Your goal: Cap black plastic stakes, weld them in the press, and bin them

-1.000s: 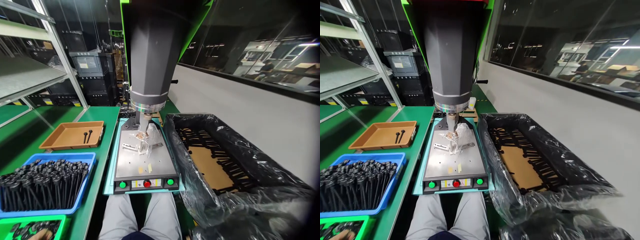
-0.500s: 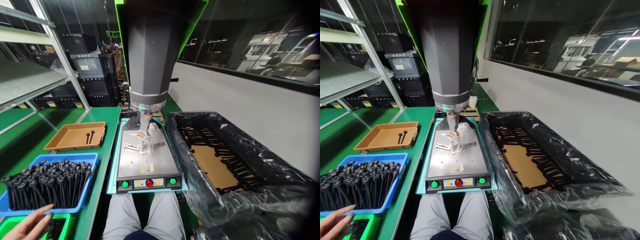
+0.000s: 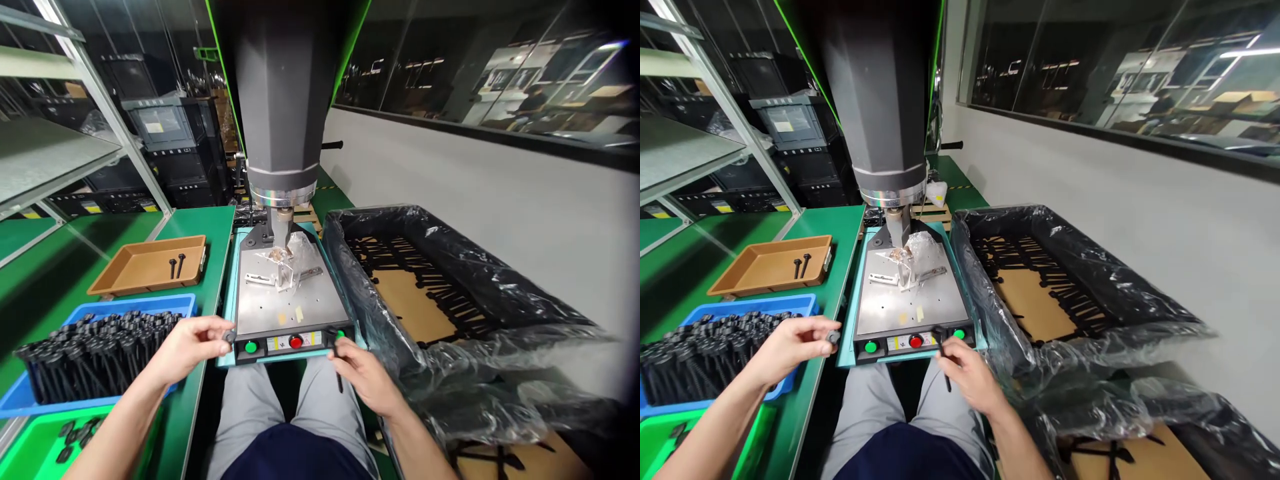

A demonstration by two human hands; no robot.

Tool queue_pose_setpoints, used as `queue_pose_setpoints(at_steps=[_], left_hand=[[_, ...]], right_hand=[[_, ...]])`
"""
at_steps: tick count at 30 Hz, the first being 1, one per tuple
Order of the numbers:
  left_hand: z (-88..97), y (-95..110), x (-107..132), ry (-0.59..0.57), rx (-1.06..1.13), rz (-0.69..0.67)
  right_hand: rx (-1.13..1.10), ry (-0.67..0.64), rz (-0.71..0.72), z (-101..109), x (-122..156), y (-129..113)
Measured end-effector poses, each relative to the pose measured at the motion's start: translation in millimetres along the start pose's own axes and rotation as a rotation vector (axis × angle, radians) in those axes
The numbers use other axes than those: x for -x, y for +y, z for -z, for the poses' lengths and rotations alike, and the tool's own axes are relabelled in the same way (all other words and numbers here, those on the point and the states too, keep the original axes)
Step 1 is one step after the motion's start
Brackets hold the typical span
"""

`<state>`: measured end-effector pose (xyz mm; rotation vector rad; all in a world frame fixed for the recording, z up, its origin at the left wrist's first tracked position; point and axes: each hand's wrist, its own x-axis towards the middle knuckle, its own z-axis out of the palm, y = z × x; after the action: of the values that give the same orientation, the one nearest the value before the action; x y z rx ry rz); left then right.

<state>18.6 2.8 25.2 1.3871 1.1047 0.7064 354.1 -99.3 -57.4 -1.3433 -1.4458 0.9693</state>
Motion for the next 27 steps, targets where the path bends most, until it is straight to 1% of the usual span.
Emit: queue_pose_setpoints(at_steps=[1,3,4,5,7,9,11,15,17,19,21,24,27], left_hand=[[-7.4,2.6,-4.3,-0.015,0.046,-0.01],[-21.7,5.6,-11.3,-0.012,0.113,-0.057],[-28.1,5.9,-14.0,0.005,0.13,-0.102],[-33.9,5.5,-16.1,0.022,0.138,-0.158],[-43.4,2.8,-19.2,0.041,0.143,-0.268],[-50.1,-2.1,-21.5,0.026,0.145,-0.324],[-54.5,-8.6,-23.8,0.013,0.155,-0.328],[-59.4,-20.6,-28.8,0.012,0.224,-0.253],[-60.8,-22.9,-30.1,-0.011,0.272,-0.213],[-61.6,-22.1,-30.3,-0.04,0.297,-0.187],[-61.5,-18.9,-29.6,-0.034,0.273,-0.191],[-60.6,-13.2,-28.9,-0.006,0.194,-0.229],[-59.7,-9.7,-29.8,-0.014,0.15,-0.231]], right_hand=[[-0.045,-0.047,0.031,-17.5,-9.9,-6.8],[-0.198,-0.172,-0.005,-47.3,-22.4,-17.2],[-0.245,-0.213,-0.016,-58.8,-25.7,-20.6],[-0.268,-0.241,-0.014,-67.8,-27.8,-22.8],[-0.233,-0.243,0.037,-78.7,-30.4,-25.0],[-0.159,-0.219,0.106,-81.6,-33.0,-25.7],[-0.112,-0.211,0.15,-80.1,-36.2,-26.1],[-0.128,-0.231,0.18,-75.6,-41.6,-23.8],[-0.187,-0.276,0.16,-75.2,-42.8,-21.4],[-0.224,-0.286,0.152,-75.4,-43.0,-19.9],[-0.19,-0.231,0.176,-75.2,-42.4,-20.4],[-0.064,-0.129,0.227,-73.8,-41.3,-23.2],[0.022,-0.081,0.267,-72.2,-40.7,-24.9]])
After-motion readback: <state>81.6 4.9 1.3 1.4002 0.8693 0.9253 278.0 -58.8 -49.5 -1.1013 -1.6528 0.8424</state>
